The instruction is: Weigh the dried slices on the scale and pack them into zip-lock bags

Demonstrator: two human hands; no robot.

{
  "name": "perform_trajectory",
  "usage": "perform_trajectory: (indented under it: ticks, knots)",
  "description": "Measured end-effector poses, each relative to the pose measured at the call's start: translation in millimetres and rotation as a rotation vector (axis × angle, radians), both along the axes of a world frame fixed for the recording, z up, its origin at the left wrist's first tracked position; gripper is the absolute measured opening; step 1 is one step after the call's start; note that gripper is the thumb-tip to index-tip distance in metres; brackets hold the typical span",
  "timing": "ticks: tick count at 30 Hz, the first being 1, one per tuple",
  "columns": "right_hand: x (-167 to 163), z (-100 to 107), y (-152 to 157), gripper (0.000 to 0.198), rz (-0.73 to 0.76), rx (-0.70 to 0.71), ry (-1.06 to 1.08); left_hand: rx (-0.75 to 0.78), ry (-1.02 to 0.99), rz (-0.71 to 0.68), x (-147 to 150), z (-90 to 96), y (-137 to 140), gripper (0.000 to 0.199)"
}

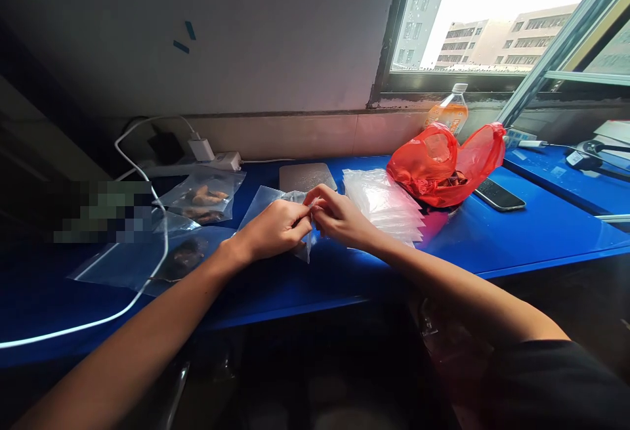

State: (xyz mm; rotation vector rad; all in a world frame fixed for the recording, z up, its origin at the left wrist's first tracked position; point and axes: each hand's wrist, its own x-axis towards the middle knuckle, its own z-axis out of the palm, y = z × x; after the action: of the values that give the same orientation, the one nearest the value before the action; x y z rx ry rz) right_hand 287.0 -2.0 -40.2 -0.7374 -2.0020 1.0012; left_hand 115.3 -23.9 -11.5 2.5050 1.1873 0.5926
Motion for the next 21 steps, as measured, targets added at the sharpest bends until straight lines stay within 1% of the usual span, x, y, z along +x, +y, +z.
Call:
perform_trajectory:
  ticks: [4,8,11,14,17,21]
  knots:
    - [-0.9,-1.6,-0.3,0.016,-0.015,0.036,0.015,-0.056,-0.059,-0.010,-0.9,0.4,-0.2,0.025]
    - [-1.5,-3.0,-0.9,0.024,-0.020,0.084,0.045,-0.133,-0.118,0.051,-2.1,1.2,0.9,0.025]
    - [-3.0,-2.1,-2.1,0.020,-0.087,0.172,0.079,-0.151,-0.146,0.081,-0.1,2.3,0.9,0.026]
    - [-5.0,0.0,-4.3,0.011,-0.186,0.267,0.025,-0.105,-0.181,0.142,5.7,1.7,-1.2,0.028]
    - [-5.8,0.9,-6.7,0.008,-0.277,0.371,-0.060,-0.039,-0.204,0.186,11.7,-0.2,-5.1,0.030]
    - [-3.1,2.4,-10.0,0.024,-0.364,0.469,-0.228,0.118,-0.171,0.239,13.2,-1.3,-9.4,0.032]
